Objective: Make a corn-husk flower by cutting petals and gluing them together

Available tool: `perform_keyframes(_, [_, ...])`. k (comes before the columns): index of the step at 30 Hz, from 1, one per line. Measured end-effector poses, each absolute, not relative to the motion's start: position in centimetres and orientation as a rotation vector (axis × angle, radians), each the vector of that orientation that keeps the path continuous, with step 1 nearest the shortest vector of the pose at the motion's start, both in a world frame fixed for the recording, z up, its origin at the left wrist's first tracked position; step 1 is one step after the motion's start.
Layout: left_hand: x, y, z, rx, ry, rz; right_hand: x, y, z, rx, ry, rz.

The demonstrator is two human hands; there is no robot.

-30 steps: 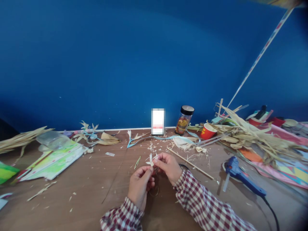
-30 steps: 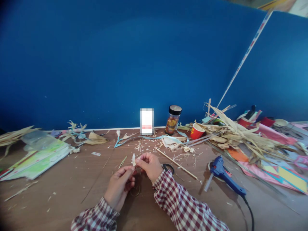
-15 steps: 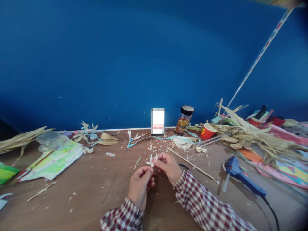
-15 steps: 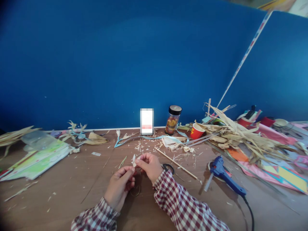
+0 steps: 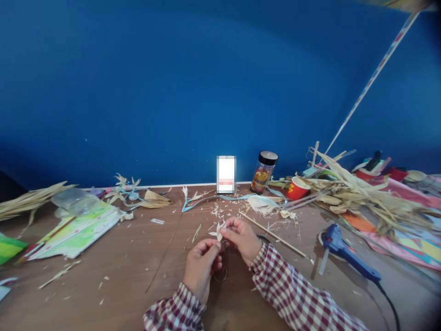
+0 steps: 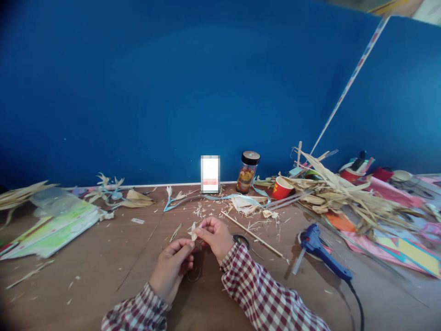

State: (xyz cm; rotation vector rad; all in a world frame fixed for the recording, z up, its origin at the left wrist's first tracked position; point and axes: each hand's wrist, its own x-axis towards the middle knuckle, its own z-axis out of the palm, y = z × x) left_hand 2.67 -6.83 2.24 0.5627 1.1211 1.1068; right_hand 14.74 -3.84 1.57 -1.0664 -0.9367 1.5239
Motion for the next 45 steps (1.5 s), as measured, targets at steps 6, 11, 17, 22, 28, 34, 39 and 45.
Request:
perform_keyframes(6, [2.69,-6.67,1.92,0.578,1.115,1.087,14.88,-3.74,1.52,-1.066,-0.987,1.497])
perform_keyframes(11, [2.71,-6.70,1.67,0.588,1.114,1.086,14.95,-3.73,1.53,-1.094,-1.018,1.450])
perform_keyframes(17, [2.76,-6.82,1.68,0.603,1.118,1.086,15.03,-3.74,1.48,-1.109,-1.077,1.375])
perform_keyframes(22, [2.76,-6.71,1.86,0.586,1.131,1.071,14.89,-3.92,1.46,-1.125,-1.094,1.331])
perform_keyframes(28, [2.74,-6.67,1.84,0.568,1.126,1.083,14.75,-4.08,1.73,-1.124,-1.113,1.332])
perform_keyframes(34, [2.73,-6.79,1.68,0.575,1.111,1.109,14.68,-4.11,1.48,-1.102,-1.064,1.354])
perform_keyframes(39, [2.63,-6.63,1.74,0.530,1.089,1.112,14.67,-4.06,1.77,-1.097,-1.029,1.395])
perform_keyframes(45, [2.37,-6.35,1.73,0.457,1.054,1.105,15.21,-3.93,2.35,-1.076,-1.172,1.490])
